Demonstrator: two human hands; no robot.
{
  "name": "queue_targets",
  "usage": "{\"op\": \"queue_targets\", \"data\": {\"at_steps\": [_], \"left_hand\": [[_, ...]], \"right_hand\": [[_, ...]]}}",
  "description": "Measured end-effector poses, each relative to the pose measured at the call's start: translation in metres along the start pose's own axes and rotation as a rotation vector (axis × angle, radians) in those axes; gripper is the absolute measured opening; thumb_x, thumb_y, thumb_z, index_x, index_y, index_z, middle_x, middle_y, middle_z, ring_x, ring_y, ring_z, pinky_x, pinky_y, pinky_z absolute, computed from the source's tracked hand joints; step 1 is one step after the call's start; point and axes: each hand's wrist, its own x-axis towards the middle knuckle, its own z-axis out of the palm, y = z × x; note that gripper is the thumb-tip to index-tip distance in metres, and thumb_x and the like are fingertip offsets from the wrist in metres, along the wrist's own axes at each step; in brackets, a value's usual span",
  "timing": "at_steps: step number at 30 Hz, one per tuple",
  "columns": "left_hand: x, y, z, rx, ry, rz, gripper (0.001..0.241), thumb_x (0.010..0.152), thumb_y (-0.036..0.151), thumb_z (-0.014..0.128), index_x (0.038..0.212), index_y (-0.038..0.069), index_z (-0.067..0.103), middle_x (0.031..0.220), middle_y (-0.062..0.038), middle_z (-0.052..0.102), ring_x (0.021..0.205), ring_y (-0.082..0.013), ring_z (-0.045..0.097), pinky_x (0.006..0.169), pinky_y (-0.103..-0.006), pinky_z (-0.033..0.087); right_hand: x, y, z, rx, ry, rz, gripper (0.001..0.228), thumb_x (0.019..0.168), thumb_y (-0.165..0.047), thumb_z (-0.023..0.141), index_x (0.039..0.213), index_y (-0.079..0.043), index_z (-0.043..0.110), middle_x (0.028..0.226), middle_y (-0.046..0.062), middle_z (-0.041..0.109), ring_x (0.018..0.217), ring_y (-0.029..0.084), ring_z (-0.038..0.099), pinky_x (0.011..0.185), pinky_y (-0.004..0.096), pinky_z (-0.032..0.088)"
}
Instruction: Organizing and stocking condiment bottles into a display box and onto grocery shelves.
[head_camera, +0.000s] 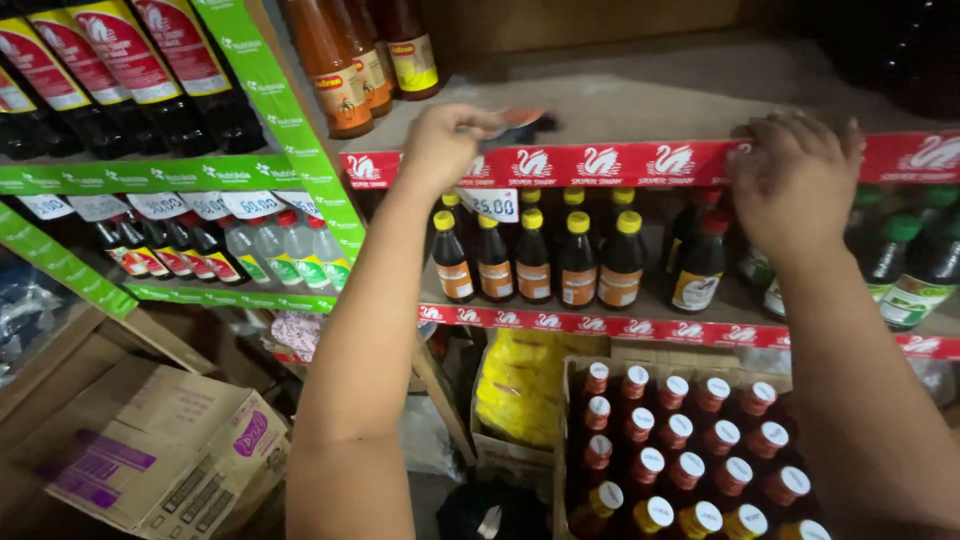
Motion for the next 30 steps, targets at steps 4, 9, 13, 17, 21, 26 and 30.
{"op": "queue_targets", "data": {"at_steps": [4, 9, 13, 17, 21, 26, 30], "left_hand": [[-0.004, 0.022, 0.037, -0.617, -0.194, -0.071, 0.025, 0.099, 0.0, 0.061, 0.118, 0.004, 0.077, 0.113, -0.008, 0.079, 0.102, -0.0161, 0.071, 0.094, -0.0313, 0.055], [-0.031, 0.074, 0.051, -0.983, -0.317, -0.31, 0.026, 0.1, 0.008, 0.058, 0.123, 0.005, 0.07, 0.112, -0.006, 0.075, 0.1, -0.0179, 0.072, 0.085, -0.0386, 0.061], [-0.048, 0.08, 0.075, -1.203, -0.388, -0.33, 0.03, 0.101, 0.009, 0.059, 0.129, 0.007, 0.066, 0.118, -0.006, 0.073, 0.105, -0.0185, 0.071, 0.084, -0.0388, 0.061], [-0.064, 0.065, 0.115, -1.113, -0.299, -0.337, 0.033, 0.102, 0.013, 0.062, 0.135, 0.006, 0.061, 0.122, -0.006, 0.071, 0.106, -0.0158, 0.071, 0.087, -0.0353, 0.062], [-0.083, 0.06, 0.129, -0.849, -0.223, -0.191, 0.056, 0.1, 0.017, 0.066, 0.151, 0.008, 0.045, 0.126, -0.011, 0.069, 0.099, -0.0161, 0.07, 0.083, -0.0291, 0.056], [-0.102, 0.052, 0.128, -0.776, -0.334, -0.408, 0.065, 0.095, 0.023, 0.069, 0.153, 0.009, 0.042, 0.117, -0.012, 0.072, 0.081, -0.0135, 0.072, 0.065, -0.0264, 0.058], [-0.112, 0.036, 0.135, -0.822, -0.415, -0.419, 0.067, 0.093, 0.019, 0.072, 0.152, 0.009, 0.042, 0.11, -0.011, 0.07, 0.08, -0.0123, 0.069, 0.063, -0.0248, 0.055]], "right_hand": [[0.004, -0.01, -0.008, -0.02, -0.04, 0.006, 0.029, 0.1, -0.022, 0.065, 0.124, -0.005, 0.068, 0.138, 0.016, 0.067, 0.139, 0.038, 0.057, 0.124, 0.065, 0.026], [-0.011, -0.071, -0.033, 0.349, 0.055, 0.081, 0.037, 0.105, -0.012, 0.069, 0.139, -0.004, 0.059, 0.142, 0.018, 0.062, 0.141, 0.038, 0.056, 0.123, 0.054, 0.037], [-0.012, -0.11, -0.038, 1.232, 0.078, 0.42, 0.054, 0.101, -0.001, 0.064, 0.151, -0.007, 0.045, 0.144, 0.014, 0.06, 0.132, 0.025, 0.06, 0.113, 0.04, 0.05], [-0.011, -0.097, -0.033, 1.678, 0.004, 0.68, 0.058, 0.093, 0.003, 0.067, 0.147, -0.006, 0.049, 0.137, 0.013, 0.064, 0.125, 0.023, 0.066, 0.106, 0.038, 0.057], [-0.016, -0.054, -0.025, 1.577, -0.012, 0.975, 0.044, 0.088, 0.005, 0.077, 0.126, -0.005, 0.057, 0.11, 0.008, 0.067, 0.092, 0.021, 0.068, 0.075, 0.037, 0.053], [0.025, -0.009, -0.059, 1.458, 0.35, 0.706, 0.043, 0.092, 0.012, 0.077, 0.125, -0.007, 0.057, 0.115, 0.009, 0.068, 0.105, 0.024, 0.071, 0.093, 0.038, 0.06], [0.047, 0.023, -0.064, 0.533, 0.326, 0.07, 0.05, 0.087, 0.017, 0.066, 0.131, -0.005, 0.055, 0.127, 0.013, 0.059, 0.119, 0.027, 0.061, 0.108, 0.037, 0.053]]}}
